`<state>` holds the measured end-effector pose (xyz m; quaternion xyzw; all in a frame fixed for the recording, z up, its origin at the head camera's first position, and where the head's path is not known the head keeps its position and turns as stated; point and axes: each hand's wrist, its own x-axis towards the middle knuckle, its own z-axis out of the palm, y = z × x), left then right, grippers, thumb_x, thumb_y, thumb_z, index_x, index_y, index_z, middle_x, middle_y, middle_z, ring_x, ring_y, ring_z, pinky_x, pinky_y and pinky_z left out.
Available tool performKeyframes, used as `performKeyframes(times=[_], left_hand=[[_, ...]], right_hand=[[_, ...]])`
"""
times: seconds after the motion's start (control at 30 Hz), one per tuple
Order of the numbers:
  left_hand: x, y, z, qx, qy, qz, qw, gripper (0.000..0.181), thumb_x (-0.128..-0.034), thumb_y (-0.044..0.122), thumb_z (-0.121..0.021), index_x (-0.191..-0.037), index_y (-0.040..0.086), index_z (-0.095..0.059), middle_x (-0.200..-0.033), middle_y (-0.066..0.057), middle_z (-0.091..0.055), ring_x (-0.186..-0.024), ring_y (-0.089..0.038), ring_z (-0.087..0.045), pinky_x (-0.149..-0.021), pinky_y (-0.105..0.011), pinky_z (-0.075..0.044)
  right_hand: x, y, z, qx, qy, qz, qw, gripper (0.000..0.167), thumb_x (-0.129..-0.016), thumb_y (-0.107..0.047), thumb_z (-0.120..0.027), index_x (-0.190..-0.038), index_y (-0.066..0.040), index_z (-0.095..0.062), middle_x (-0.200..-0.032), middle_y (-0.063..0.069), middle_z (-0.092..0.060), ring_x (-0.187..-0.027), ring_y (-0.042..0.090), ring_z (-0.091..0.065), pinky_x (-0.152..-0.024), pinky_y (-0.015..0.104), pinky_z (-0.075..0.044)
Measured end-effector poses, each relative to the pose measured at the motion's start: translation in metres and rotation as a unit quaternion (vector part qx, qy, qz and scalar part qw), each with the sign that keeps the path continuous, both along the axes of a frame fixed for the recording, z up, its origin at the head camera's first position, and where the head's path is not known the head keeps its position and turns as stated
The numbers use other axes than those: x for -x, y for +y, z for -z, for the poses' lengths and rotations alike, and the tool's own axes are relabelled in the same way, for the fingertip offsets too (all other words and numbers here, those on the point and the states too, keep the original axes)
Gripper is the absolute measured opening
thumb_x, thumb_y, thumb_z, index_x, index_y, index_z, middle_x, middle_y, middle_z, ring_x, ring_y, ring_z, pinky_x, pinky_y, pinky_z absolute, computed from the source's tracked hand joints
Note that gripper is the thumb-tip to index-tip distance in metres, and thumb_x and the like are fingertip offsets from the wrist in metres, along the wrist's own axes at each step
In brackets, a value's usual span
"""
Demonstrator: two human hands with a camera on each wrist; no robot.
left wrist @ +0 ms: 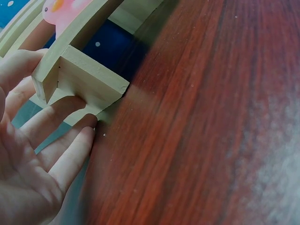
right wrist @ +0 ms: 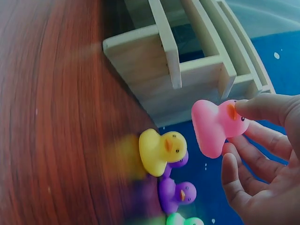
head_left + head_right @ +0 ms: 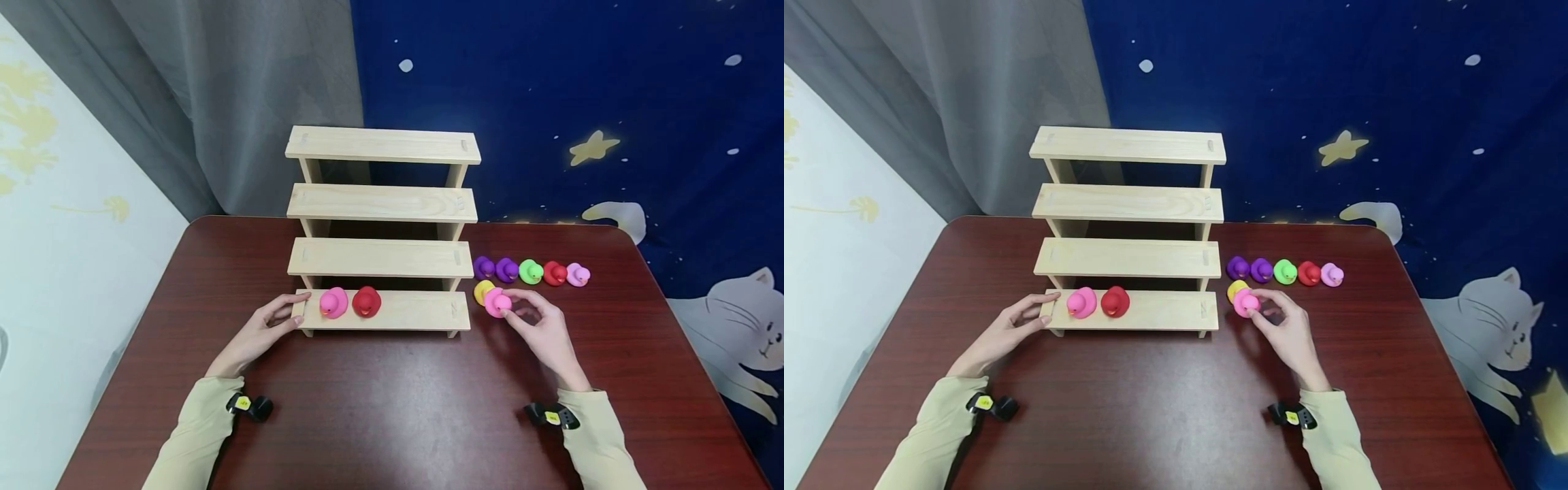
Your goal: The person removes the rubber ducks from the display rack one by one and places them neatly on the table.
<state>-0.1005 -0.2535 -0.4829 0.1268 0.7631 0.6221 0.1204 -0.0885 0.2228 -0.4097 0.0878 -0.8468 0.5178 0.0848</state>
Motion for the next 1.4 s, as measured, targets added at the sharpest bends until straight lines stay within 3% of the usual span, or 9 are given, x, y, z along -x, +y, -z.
performKeyframes(times=[0.27, 0.53, 0.7, 0.93, 1.2, 1.4], left_hand=[[0.000, -0.001, 0.001, 0.003, -0.005, 0.003, 1.0000, 0.048, -0.0961, 0.013, -0.062, -0.142, 0.012, -0.048, -0.139, -0.012, -0.052, -0.116, -0.016, -0.057, -0.090, -0.022, -0.044], [0.001, 0.000, 0.000, 0.008, -0.004, 0.007, 0.9999, 0.049, -0.0959, 0.015, -0.062, -0.142, 0.013, -0.048, -0.140, -0.010, -0.051, -0.116, -0.015, -0.057, -0.089, -0.022, -0.044], [0.001, 0.000, 0.000, 0.006, -0.004, 0.006, 1.0000, 0.048, -0.0961, 0.013, -0.062, -0.142, 0.011, -0.047, -0.139, -0.012, -0.052, -0.116, -0.015, -0.057, -0.090, -0.022, -0.044], [0.001, -0.001, 0.000, 0.004, -0.008, 0.001, 1.0000, 0.048, -0.0957, 0.013, -0.062, -0.142, 0.012, -0.048, -0.138, -0.012, -0.052, -0.116, -0.017, -0.057, -0.090, -0.022, -0.044], [0.000, -0.001, 0.000, 0.008, -0.007, 0.002, 0.9999, 0.049, -0.0958, 0.014, -0.062, -0.142, 0.013, -0.048, -0.141, -0.009, -0.050, -0.117, -0.015, -0.056, -0.090, -0.022, -0.044], [0.000, -0.001, 0.001, 0.011, -0.004, 0.004, 0.9999, 0.049, -0.0961, 0.015, -0.062, -0.143, 0.012, -0.047, -0.141, -0.009, -0.050, -0.116, -0.015, -0.056, -0.090, -0.021, -0.044]], right_hand=[[0.005, 0.011, 0.005, -0.011, 0.006, 0.018, 0.9998, 0.031, -0.083, 0.009, -0.070, -0.113, 0.010, -0.064, -0.103, 0.025, -0.065, -0.075, 0.017, -0.061, -0.070, 0.015, -0.046], [0.021, 0.035, 0.045, -0.009, 0.008, 0.030, 0.9995, 0.031, -0.084, 0.001, -0.073, -0.115, 0.002, -0.066, -0.100, 0.019, -0.065, -0.070, 0.008, -0.062, -0.068, 0.015, -0.046], [0.023, 0.037, 0.048, -0.018, 0.005, 0.037, 0.9991, 0.030, -0.085, 0.001, -0.072, -0.114, 0.004, -0.066, -0.100, 0.020, -0.065, -0.070, 0.006, -0.062, -0.068, 0.013, -0.046], [0.020, 0.031, 0.033, -0.031, 0.015, 0.033, 0.9989, 0.029, -0.082, 0.009, -0.070, -0.111, 0.012, -0.064, -0.099, 0.026, -0.065, -0.070, 0.016, -0.063, -0.067, 0.012, -0.046], [0.036, 0.047, 0.065, -0.058, -0.003, 0.033, 0.9978, 0.028, -0.085, 0.003, -0.070, -0.113, 0.006, -0.066, -0.105, 0.020, -0.067, -0.089, 0.015, -0.060, -0.074, 0.010, -0.045], [0.043, 0.051, 0.071, -0.065, -0.016, 0.037, 0.9971, 0.028, -0.086, 0.001, -0.070, -0.113, 0.005, -0.066, -0.105, 0.020, -0.067, -0.089, 0.015, -0.062, -0.074, 0.009, -0.044]])
